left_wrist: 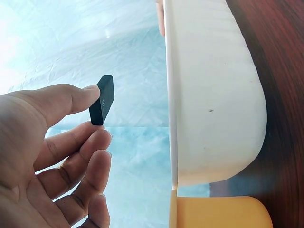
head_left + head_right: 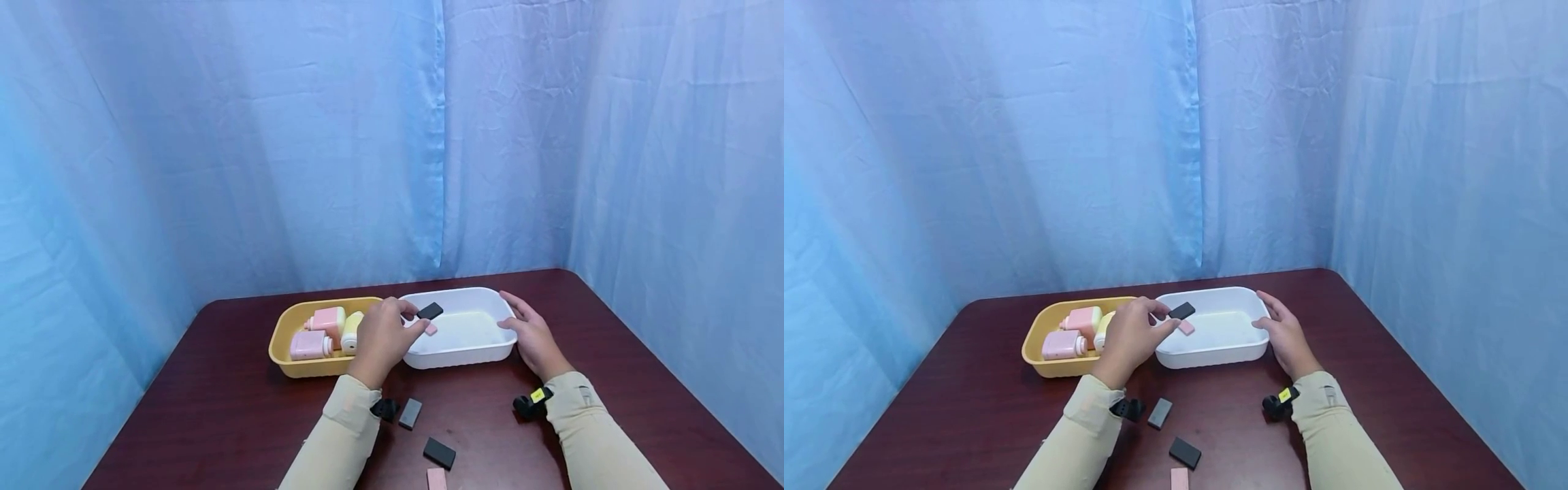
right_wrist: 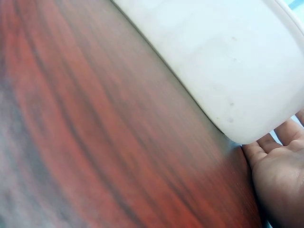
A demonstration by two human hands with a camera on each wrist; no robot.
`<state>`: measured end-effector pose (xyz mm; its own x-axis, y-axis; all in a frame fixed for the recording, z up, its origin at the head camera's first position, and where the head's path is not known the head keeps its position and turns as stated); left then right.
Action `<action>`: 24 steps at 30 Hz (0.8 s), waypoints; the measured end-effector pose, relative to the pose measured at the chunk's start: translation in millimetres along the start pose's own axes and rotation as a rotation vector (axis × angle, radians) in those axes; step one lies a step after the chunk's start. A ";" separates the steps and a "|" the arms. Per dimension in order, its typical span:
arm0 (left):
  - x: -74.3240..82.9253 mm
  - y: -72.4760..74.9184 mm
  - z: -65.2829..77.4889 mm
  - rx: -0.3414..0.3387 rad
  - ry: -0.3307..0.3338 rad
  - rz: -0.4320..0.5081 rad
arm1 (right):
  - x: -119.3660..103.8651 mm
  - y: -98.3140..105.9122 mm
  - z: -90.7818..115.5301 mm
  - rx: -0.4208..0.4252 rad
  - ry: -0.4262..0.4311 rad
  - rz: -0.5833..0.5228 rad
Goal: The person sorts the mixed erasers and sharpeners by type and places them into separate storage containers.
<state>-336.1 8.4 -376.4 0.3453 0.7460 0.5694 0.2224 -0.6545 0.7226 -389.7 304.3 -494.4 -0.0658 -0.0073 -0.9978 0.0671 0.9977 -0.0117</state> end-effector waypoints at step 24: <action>-1.4 -3.1 0.0 0.006 -0.003 -0.010 | -2.2 -1.0 1.3 -0.005 -0.004 0.006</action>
<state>-337.3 9.3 -379.5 0.3459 0.7524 0.5606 0.2318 -0.6474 0.7260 -388.3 303.3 -492.3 -0.0615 -0.0012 -0.9981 0.0624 0.9980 -0.0050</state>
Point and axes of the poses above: each hand's wrist, its own z-axis away from the middle knuckle, its own y-axis out of the back of the hand, x = y × z, the point moved 7 cm from there along -z, towards the middle knuckle, and after that the axes turned 3 degrees about x, right-handed, at the moved point
